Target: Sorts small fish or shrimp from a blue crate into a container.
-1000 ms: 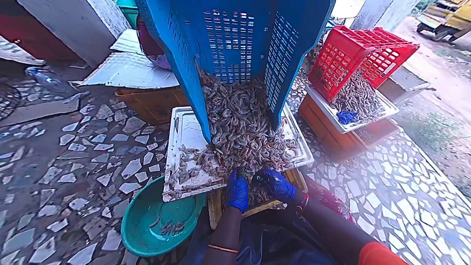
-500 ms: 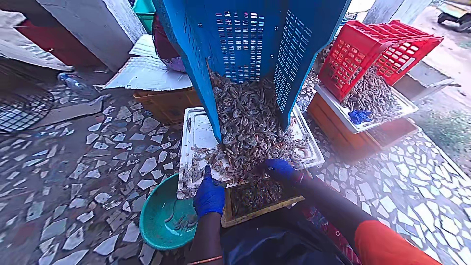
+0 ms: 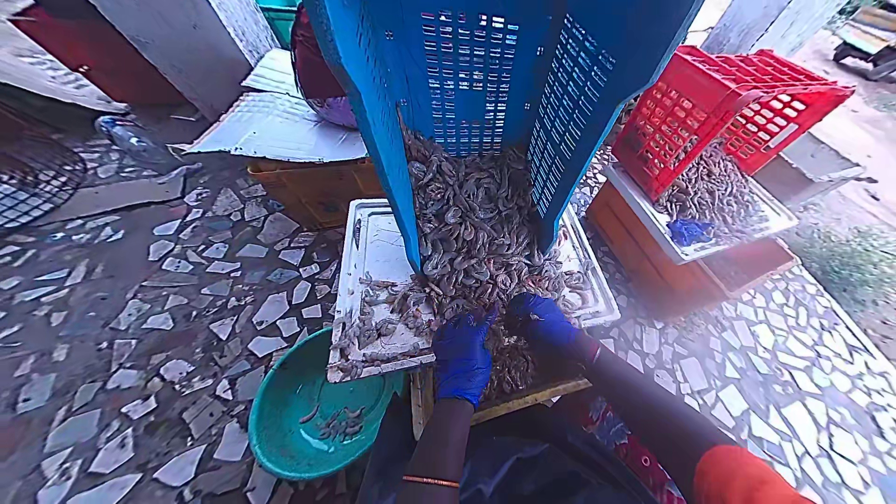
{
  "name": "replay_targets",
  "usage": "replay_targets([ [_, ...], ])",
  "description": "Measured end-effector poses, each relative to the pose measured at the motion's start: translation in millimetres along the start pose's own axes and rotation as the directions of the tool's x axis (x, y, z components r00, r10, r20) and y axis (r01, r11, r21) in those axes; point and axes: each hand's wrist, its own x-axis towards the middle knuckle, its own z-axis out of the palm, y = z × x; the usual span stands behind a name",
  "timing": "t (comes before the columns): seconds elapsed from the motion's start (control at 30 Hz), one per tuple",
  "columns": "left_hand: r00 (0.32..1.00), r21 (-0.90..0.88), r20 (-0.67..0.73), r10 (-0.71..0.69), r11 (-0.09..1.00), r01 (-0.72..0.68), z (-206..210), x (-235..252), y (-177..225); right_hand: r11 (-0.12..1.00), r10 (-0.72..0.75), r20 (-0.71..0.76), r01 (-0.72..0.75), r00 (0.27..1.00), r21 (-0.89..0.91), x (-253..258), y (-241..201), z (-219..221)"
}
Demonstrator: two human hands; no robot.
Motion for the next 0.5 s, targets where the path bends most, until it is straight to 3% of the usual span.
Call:
replay_targets([
  [0.07,0.982,-0.051,-0.147,0.116,0.991,-0.125,12.4,2.6,3.8,0.955,0.022,0.083,-0.046,0.996,0.294,-13.8,-12.1,-17.0],
  [0.13,0.970,-0.134,-0.219,0.109,0.981,-0.141,16.6,4.6,7.7,0.816,0.038,0.177,-0.133,0.983,0.563,-23.8,-19.4,-21.6],
  [0.2,0.967,-0.157,-0.242,0.085,0.980,-0.125,15.3,4.8,9.3,0.668,0.063,0.220,-0.205,0.973,0.716,-32.2,-24.6,-18.2],
  [0.3,0.947,-0.050,-0.299,0.115,0.989,-0.136,19.2,0.4,9.2,0.613,0.110,0.186,-0.214,0.976,0.761,-40.5,-33.4,-11.8],
  [0.4,0.922,0.107,-0.352,0.161,0.986,-0.131,25.1,-2.8,10.9,0.744,0.202,0.145,-0.248,0.969,0.621,-40.6,-39.4,-6.4],
  [0.5,0.913,0.156,-0.361,0.189,0.978,-0.141,20.7,-6.0,10.5,0.847,0.151,0.095,-0.179,0.984,0.501,-43.6,-44.6,-10.1],
])
